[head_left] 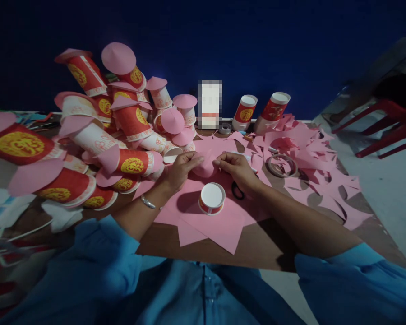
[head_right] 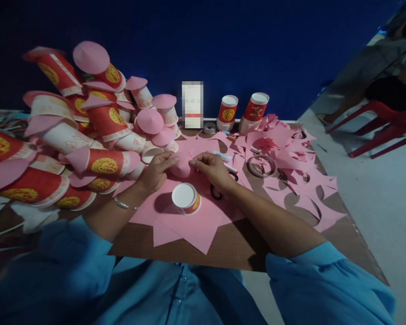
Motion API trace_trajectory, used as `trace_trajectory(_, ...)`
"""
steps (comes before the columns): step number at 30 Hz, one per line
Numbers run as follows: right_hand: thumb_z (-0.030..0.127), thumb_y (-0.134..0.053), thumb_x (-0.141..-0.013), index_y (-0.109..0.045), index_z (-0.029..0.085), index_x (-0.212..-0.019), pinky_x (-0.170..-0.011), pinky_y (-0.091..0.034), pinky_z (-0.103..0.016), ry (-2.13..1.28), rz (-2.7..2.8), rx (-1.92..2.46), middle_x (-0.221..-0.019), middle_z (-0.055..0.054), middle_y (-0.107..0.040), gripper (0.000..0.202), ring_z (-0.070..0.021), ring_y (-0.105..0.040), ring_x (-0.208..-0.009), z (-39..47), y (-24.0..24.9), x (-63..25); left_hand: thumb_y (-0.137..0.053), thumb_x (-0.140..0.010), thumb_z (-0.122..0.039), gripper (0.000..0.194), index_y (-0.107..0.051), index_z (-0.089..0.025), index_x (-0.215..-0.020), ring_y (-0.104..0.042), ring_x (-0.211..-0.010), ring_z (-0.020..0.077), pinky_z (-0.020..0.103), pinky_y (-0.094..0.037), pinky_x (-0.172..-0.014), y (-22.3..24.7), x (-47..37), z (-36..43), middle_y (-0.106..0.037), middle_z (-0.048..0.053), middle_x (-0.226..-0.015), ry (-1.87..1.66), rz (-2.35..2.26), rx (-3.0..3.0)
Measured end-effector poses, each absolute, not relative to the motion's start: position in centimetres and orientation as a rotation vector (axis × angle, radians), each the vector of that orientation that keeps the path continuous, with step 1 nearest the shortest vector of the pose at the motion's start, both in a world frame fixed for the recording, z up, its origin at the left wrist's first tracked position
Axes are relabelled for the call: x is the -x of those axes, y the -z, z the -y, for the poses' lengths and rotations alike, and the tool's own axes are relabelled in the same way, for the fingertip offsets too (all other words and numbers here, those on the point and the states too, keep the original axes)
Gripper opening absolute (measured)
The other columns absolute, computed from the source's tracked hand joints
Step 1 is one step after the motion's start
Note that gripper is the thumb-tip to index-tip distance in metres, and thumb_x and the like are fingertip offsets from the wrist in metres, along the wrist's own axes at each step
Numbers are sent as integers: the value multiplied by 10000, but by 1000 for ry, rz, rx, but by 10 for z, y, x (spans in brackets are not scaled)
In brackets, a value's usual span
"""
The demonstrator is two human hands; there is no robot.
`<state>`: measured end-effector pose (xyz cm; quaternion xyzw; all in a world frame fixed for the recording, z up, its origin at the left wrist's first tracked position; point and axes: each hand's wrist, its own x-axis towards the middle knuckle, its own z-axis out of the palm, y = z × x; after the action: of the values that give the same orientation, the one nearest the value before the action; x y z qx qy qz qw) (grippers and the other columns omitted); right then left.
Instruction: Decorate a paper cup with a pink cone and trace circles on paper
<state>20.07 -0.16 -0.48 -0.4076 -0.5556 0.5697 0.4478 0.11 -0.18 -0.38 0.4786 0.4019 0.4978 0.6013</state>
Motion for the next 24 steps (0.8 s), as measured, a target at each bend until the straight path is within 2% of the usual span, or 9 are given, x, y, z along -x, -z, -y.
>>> trace_trajectory(5,637,-860,-750,-679,208,-725,-624,-358,-289,-1425,1333,1019,-633,38,-578,466,-117,-471,-617,3,2,-202,-933,-701,-437,375,-661,-180,-676,-612,-788,182,305,-485,-727,7,0,2,-629,-2,-703,-1134,-927,-1125)
trace_trajectory(13,626,-873,-738,-689,204,-750,-642,-381,-286,-1435,1347,1008,-675,34,-603,460,-117,-484,-643,4,2,-201,-905,-749,-439,326,-715,-175,-723,-652,-780,180,331,-522,-768,6,2,3,-688,11,-740,-1046,-889,-1124)
trace_trajectory(19,620,-908,-701,-669,211,-741,-610,-361,-275,-1495,1236,1002,-661,39,-603,476,-114,-487,-623,3,6,-201,-944,-696,-431,331,-767,-163,-774,-679,-811,211,349,-535,-766,1,-1,6,-737,45,-779,-1009,-884,-1092)
trace_trajectory(24,642,-915,-683,-663,216,-760,-630,-412,-279,-1591,1210,976,-698,32,-623,501,-127,-543,-652,1,9,-201,-955,-674,-421,326,-774,-164,-759,-677,-826,223,346,-518,-756,0,-2,6,-741,53,-774,-1037,-874,-1066)
